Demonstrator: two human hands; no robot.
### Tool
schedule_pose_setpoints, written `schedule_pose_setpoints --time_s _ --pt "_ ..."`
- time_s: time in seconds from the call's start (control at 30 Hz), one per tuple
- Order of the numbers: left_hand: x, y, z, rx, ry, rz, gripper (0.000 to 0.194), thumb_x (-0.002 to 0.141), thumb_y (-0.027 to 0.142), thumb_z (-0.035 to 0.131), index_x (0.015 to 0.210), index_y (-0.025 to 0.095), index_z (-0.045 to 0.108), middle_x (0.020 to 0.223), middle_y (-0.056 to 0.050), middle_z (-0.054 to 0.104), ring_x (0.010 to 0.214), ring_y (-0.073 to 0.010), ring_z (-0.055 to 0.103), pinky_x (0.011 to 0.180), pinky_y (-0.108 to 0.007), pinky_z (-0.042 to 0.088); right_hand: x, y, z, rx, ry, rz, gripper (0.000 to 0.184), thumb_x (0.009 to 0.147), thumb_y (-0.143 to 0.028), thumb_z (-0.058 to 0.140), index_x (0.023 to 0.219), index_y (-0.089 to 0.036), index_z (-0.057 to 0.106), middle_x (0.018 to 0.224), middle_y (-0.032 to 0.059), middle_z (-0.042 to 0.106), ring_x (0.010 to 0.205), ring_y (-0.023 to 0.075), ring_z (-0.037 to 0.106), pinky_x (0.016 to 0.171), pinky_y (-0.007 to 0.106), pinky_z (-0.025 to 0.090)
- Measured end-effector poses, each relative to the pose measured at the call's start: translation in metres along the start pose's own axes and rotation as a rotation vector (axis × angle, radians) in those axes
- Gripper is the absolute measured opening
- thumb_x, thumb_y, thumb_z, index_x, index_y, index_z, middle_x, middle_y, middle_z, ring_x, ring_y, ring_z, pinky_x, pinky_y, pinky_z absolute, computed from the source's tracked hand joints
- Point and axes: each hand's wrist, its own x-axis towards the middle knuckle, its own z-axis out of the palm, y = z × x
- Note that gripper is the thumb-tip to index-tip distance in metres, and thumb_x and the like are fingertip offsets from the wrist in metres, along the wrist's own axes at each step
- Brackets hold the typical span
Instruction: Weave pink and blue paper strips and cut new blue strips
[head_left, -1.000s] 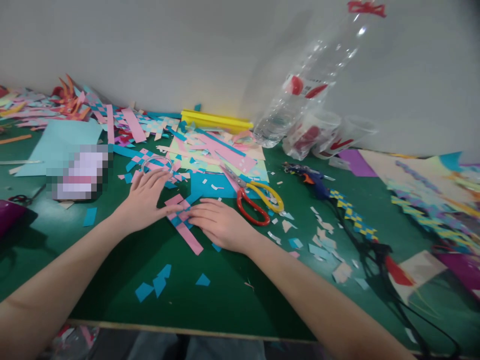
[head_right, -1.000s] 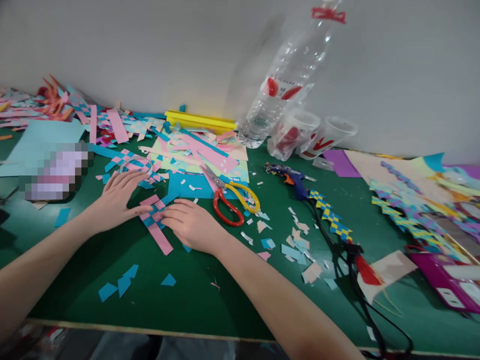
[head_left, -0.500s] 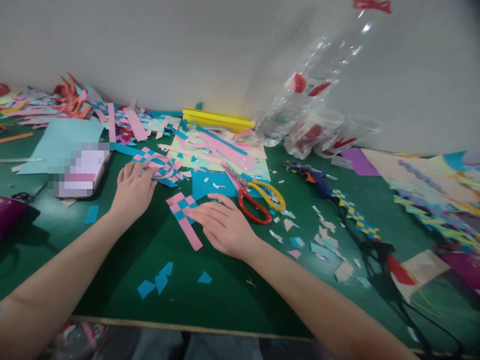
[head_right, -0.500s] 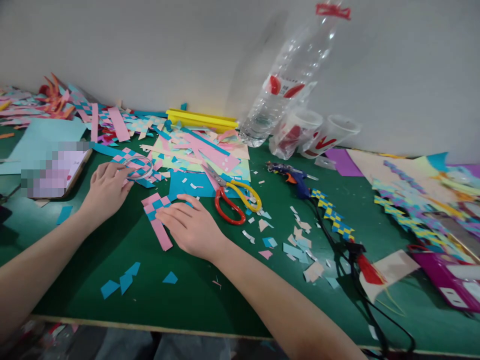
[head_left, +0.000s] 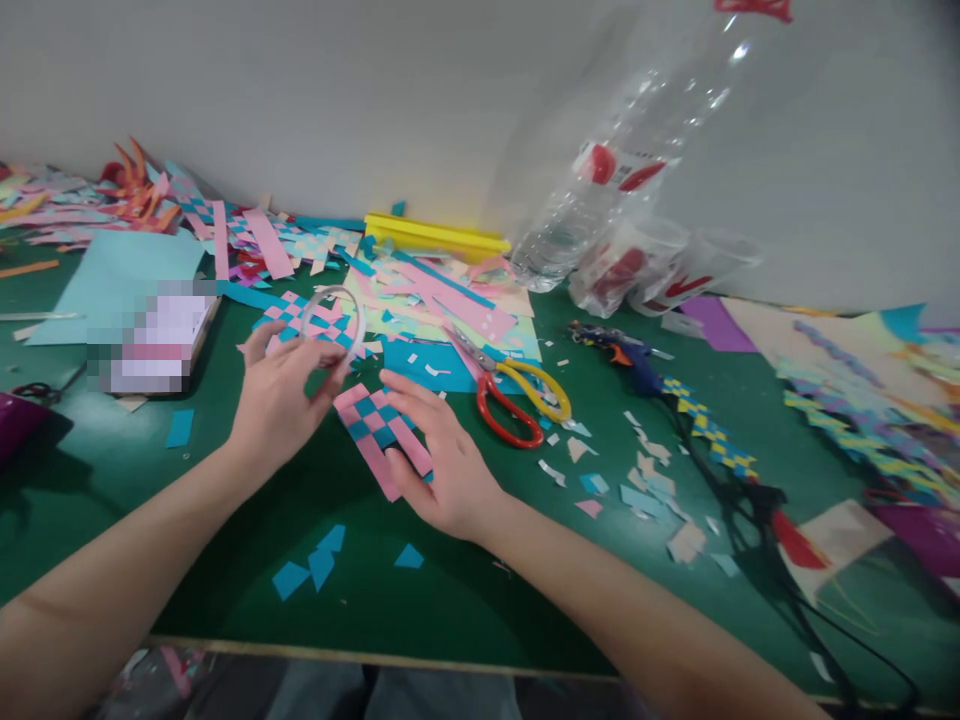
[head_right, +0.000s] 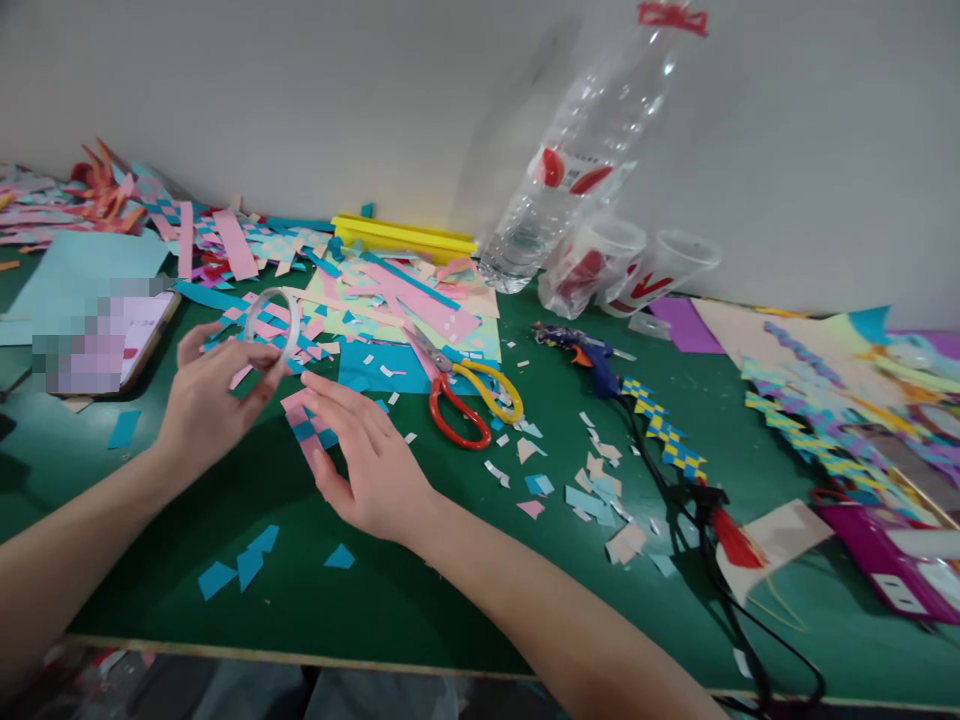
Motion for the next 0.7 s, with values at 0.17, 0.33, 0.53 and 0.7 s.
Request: schedule_pose_setpoints --time_s 0.17,0.33,0.53,0.7 --pt "-0.006 0.016 0.001 -0.072 -0.081 0.075 0.007 0.087 0.022 0.049 0.088 0.022 0.056 0.066 0.004 0.065 0.06 -0.0143 0.062 0.098 -0.041 0.04 0.001 0.001 0.0 0.091 -0.111 0.047 0.052 0.089 -0.02 0.047 0.139 -0.019 0.03 0.146 0.0162 0.042 0.139 0.0225 0.036 0.109 0.044 0.04" --pt "-0.011 0.015 0.005 -0.17 -0.109 0.031 0.009 0.092 0.026 0.048 0.095 0.022 0.056 0.08 -0.001 0.069 0.075 -0.0161 0.066 0.071 -0.027 0.049 -0.001 0.003 -0.001 0.147 -0.099 0.074 0.055 0.088 -0.022 0.05 0.139 -0.019 0.031 0.146 0.0159 0.042 0.139 0.0225 0.037 0.11 0.043 0.039" --pt "-0.012 0.017 0.007 -0.225 -0.151 -0.011 0.014 0.094 0.031 0.047 0.092 0.021 0.057 0.078 -0.001 0.07 0.066 -0.0159 0.067 0.058 -0.024 0.047 0.0 0.001 0.0 0.156 -0.024 0.12 0.048 0.087 -0.02 0.05 0.133 -0.019 0.038 0.138 0.0151 0.053 0.129 0.0224 0.05 0.103 0.04 0.047" --pt "-0.012 0.019 0.007 -0.229 -0.185 -0.06 0.02 0.094 0.035 0.044 0.091 0.021 0.057 0.074 -0.001 0.07 0.062 -0.0152 0.068 0.054 -0.022 0.048 0.0 0.004 0.0 0.15 -0.015 0.128 0.044 0.086 -0.019 0.049 0.129 -0.019 0.043 0.135 0.014 0.056 0.126 0.0217 0.054 0.101 0.04 0.049"
